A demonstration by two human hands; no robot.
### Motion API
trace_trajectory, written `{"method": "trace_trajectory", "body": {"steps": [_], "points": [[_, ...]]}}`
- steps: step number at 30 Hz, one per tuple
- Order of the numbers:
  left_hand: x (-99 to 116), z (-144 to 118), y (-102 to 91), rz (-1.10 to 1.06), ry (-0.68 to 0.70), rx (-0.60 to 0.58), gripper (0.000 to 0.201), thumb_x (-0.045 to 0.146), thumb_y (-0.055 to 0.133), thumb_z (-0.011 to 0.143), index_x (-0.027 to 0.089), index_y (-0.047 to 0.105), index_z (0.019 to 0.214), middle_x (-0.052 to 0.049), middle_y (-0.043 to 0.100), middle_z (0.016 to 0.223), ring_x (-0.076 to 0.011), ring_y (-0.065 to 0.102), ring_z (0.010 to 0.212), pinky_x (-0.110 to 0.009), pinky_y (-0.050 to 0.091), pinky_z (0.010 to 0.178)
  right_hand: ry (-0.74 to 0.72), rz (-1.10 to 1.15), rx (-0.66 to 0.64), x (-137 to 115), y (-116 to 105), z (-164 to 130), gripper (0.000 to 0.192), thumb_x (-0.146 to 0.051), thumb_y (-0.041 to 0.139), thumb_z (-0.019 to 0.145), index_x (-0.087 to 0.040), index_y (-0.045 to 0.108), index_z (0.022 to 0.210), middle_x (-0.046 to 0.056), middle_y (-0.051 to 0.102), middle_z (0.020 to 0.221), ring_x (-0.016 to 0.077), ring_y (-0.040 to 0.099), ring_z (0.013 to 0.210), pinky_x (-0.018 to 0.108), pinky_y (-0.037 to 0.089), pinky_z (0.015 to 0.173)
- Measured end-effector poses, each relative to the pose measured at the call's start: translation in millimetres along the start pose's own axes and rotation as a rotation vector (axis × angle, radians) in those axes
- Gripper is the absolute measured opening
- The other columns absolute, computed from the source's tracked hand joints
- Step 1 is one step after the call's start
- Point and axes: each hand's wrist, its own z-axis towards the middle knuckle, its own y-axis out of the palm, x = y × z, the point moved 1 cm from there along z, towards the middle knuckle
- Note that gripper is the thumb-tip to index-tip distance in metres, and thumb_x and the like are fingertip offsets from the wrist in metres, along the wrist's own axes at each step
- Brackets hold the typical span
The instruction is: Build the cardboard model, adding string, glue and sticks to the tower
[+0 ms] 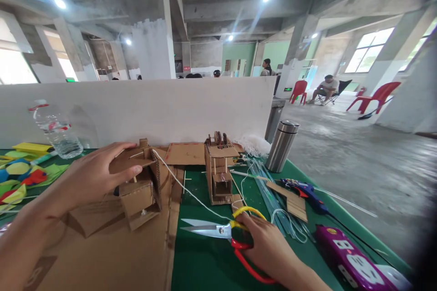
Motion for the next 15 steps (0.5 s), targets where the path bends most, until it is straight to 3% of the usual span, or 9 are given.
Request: {"method": "trace_trajectory", "body": {"steps": [7,11,15], "points": [[-8.5,-8.1,7.1,-0.016,0.065,0.047,0.063,0.065,0.044,0.090,0.021,0.047,0.135,-0.010,0.059,0.135,-0.0354,0.055,0.121,-0.051,0.043,0.101,0.091,-0.138,-0.068,1.8,14.0,6.3,0.040,-0.015,0.056,0.077,-0.019,0.066,0.115,0.012,0.074,0.113,0.0308,0.071,0.100,0.037,0.054,0.082],[-7.8,-12.9,5.2,-0.015,0.063,0.041,0.065,0.064,0.045,0.090,0.024,0.038,0.141,-0.012,0.052,0.141,-0.0362,0.050,0.126,-0.054,0.040,0.104,0.112,-0.117,-0.043,4.3,15.1,4.0,0.033,-0.024,0.061,0.080,-0.022,0.068,0.112,0.010,0.076,0.104,0.0290,0.072,0.093,0.034,0.053,0.078],[-6.2,-15.7,2.1,0.065,0.053,0.078,0.071,0.062,0.047,0.090,0.021,0.030,0.146,-0.016,0.045,0.145,-0.0384,0.042,0.134,-0.057,0.036,0.109,0.113,-0.047,-0.071,2.0,12.9,3.8,0.031,-0.030,0.066,0.079,-0.021,0.069,0.109,0.011,0.075,0.108,0.0282,0.071,0.095,0.032,0.053,0.078]]}}
